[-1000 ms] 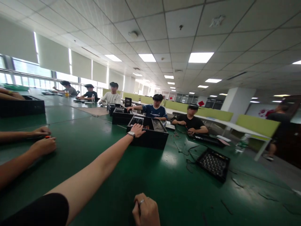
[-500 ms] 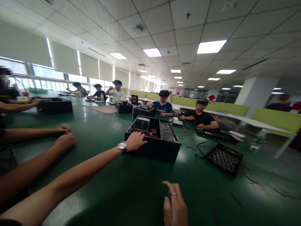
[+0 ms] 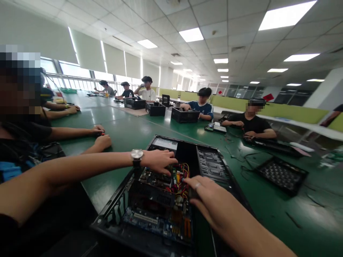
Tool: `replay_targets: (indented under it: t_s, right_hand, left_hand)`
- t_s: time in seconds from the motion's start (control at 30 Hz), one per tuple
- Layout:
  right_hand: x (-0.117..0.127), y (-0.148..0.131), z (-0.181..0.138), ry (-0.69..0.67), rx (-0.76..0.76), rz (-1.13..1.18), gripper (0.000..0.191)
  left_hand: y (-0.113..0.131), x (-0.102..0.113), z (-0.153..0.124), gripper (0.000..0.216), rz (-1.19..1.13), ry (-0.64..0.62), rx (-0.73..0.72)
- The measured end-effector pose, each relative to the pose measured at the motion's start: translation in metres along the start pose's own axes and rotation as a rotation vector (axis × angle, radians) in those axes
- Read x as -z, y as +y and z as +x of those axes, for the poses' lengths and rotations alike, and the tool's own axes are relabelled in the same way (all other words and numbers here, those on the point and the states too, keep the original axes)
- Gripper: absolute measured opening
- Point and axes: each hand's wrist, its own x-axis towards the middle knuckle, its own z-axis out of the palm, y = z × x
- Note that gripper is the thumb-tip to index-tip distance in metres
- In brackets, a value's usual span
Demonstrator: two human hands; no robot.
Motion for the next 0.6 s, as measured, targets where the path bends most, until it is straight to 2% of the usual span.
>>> replay_targets:
  t_s: [0.07,0.13,0.2,0.3,0.43,0.6]
  right_hand:
    - [-0.005,-0.004,0.042,-0.200,-0.085,-0.100,0.044]
    - [-0.015,-0.001,0.074,-0.324,-0.159,-0.205,0.046]
    - [-0.028,0.008,0.095,-0.370,-0.197,-0.261,0.040]
    - [-0.048,0.023,0.115,-0.405,-0.246,-0.294,0.026]
    - [-0.066,0.029,0.133,-0.489,-0.301,-0.295,0.023]
    - [-0.095,0.018,0.152,-0.560,-0.305,-0.224,0.023]
  left_hand:
    - [-0.009,-0.020,0.028,0.079,0.000,-0.216,-0.002]
    - [-0.010,-0.033,0.041,0.090,-0.010,-0.305,-0.006]
    - [-0.009,-0.041,0.042,0.093,0.004,-0.295,-0.011]
    - [-0.012,-0.039,0.032,0.090,0.032,-0.272,-0.014]
    - [-0.024,-0.021,0.009,0.083,0.069,-0.248,-0.017]
    - [-0.031,-0.001,-0.020,0.074,0.139,-0.238,0.036]
